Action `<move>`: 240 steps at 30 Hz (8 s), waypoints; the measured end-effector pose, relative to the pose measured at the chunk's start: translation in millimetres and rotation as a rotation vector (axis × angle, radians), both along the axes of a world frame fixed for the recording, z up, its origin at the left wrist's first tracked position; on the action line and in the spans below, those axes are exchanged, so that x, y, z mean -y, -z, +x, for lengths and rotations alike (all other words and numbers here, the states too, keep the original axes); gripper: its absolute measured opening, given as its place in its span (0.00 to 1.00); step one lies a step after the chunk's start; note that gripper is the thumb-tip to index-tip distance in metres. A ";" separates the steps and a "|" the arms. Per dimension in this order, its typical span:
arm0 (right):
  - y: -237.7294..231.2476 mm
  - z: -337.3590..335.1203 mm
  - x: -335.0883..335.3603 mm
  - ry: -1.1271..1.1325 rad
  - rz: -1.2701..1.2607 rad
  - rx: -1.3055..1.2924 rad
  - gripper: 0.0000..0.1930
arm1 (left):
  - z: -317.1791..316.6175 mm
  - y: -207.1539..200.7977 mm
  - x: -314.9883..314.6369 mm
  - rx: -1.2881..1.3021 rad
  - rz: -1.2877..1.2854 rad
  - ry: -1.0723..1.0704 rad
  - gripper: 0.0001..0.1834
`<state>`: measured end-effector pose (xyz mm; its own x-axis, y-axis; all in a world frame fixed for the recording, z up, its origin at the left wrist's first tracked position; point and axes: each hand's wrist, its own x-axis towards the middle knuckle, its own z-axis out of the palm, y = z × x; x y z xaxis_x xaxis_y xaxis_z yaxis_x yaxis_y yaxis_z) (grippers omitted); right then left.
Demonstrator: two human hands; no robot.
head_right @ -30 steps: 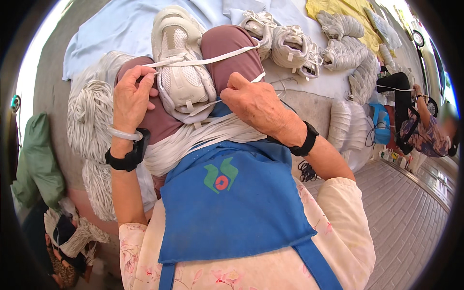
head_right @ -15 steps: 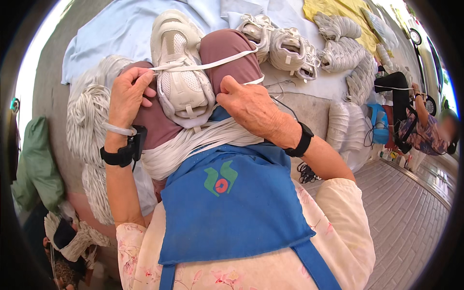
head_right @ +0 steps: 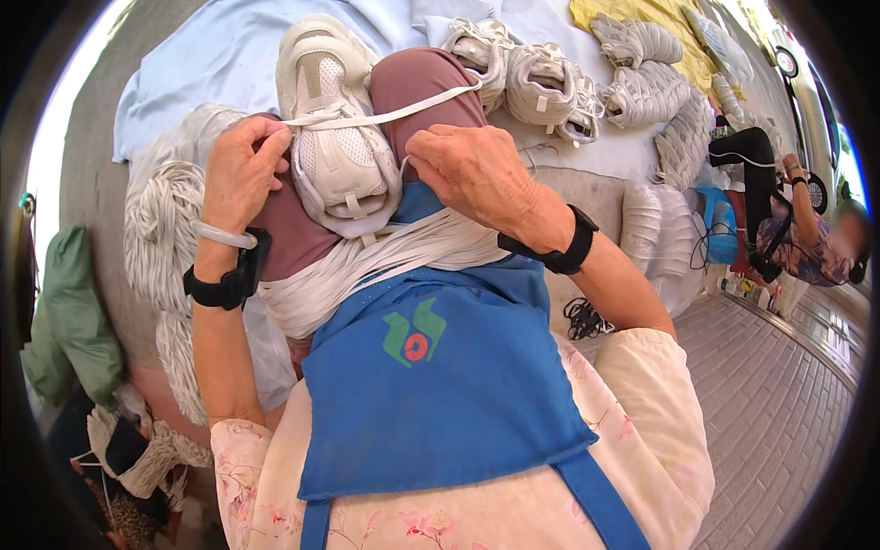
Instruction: Lacing and tying shoelaces on white athletic shoes.
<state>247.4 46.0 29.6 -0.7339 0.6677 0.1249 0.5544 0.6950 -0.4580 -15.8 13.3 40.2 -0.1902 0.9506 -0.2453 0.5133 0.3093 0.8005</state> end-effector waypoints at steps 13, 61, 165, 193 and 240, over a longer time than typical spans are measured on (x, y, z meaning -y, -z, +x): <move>12.9 -43.9 -29.4 0.209 -0.010 -0.226 0.10 | 11.5 14.4 19.2 -0.370 0.429 0.010 0.14; -15.5 -70.2 -55.1 -0.200 0.144 0.172 0.06 | 58.3 29.7 18.9 -0.194 0.541 -0.116 0.07; -28.7 -68.8 15.7 0.032 0.149 -0.450 0.04 | 33.1 14.0 33.1 -0.460 0.668 -0.089 0.12; -77.0 -19.2 53.1 -0.384 -0.959 -0.575 0.11 | 50.5 6.6 54.7 1.118 -0.122 -0.122 0.20; 6.9 -70.2 -14.3 0.054 0.224 -0.053 0.05 | 55.3 3.6 88.1 0.803 -0.194 -0.088 0.20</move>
